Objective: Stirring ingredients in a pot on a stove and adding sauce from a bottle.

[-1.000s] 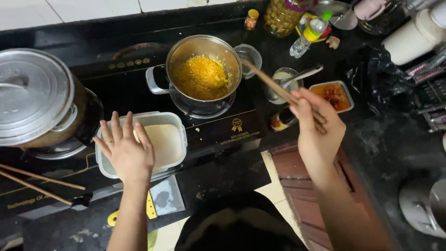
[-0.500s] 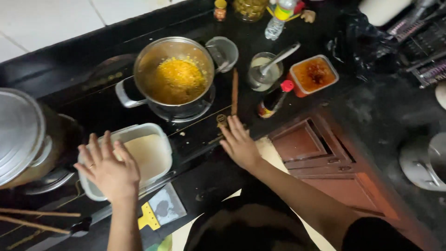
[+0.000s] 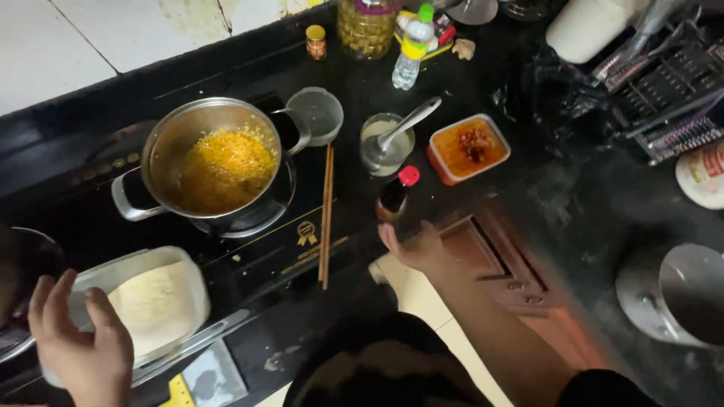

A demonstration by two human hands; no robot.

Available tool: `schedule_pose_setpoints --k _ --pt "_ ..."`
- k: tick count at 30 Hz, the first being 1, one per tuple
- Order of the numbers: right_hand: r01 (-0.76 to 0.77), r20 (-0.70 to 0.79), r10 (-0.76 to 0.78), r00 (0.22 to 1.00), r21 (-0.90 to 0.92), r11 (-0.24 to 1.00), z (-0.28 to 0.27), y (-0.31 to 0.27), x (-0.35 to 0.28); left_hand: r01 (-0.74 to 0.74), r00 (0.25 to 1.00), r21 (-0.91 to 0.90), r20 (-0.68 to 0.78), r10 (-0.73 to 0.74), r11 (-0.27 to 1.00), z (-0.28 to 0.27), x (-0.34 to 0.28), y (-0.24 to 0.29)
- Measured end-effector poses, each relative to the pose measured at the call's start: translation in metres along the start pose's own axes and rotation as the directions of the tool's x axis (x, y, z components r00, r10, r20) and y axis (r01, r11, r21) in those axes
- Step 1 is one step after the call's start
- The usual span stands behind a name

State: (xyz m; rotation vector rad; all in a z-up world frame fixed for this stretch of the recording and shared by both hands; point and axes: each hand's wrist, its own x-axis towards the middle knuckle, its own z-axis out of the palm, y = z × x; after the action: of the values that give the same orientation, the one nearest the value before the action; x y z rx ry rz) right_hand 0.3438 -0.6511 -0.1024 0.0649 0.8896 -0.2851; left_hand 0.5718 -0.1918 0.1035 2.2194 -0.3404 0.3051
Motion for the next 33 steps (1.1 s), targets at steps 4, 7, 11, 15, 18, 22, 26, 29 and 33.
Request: schedule_pose_setpoints --k 4,7,11,15,18,22,26,29,33 --pt "-0.397 0.129 0.379 0.916 0.17 0.902 0.049 -0.011 0.003 -0.031 0.999 -0.087 -0.013 0.03 0.996 0.021 -0.002 0.045" --pt "-0.549 0.128 0.544 0.829 0.37 0.749 0.048 -0.017 0.017 -0.101 0.994 -0.104 0.02 0.104 0.989 0.034 0.001 0.085" --pt "-0.656 0.258 0.604 0.754 0.325 0.681 0.018 -0.031 0.02 -0.137 0.989 -0.166 0.029 0.144 0.977 0.042 0.001 0.092" --pt "-0.233 0.318 0.185 0.93 0.12 0.965 0.028 -0.062 -0.002 -0.146 0.988 -0.162 0.022 0.152 0.976 0.037 0.004 0.082" --pt "0.282 0.383 -0.238 0.892 -0.061 0.958 0.123 -0.042 -0.062 -0.167 0.985 -0.186 0.017 0.173 0.968 0.034 0.012 0.082" --pt "0.42 0.458 -0.3 0.837 -0.187 0.888 0.211 -0.002 -0.097 -0.178 0.983 -0.186 0.009 0.183 0.966 0.028 0.025 0.062" --pt "0.517 0.54 -0.308 0.783 -0.29 0.805 0.255 0.035 -0.089 -0.151 0.988 -0.041 0.009 0.151 0.988 0.02 0.027 0.015" --pt "0.58 0.586 -0.317 0.745 -0.335 0.742 0.277 0.065 -0.091 -0.105 0.994 0.118 0.02 0.103 0.988 0.017 0.026 -0.024" --pt "0.77 0.728 -0.352 0.589 -0.372 0.519 0.3 0.097 -0.101 -0.131 0.991 0.256 0.055 0.121 0.958 0.027 0.021 -0.064"
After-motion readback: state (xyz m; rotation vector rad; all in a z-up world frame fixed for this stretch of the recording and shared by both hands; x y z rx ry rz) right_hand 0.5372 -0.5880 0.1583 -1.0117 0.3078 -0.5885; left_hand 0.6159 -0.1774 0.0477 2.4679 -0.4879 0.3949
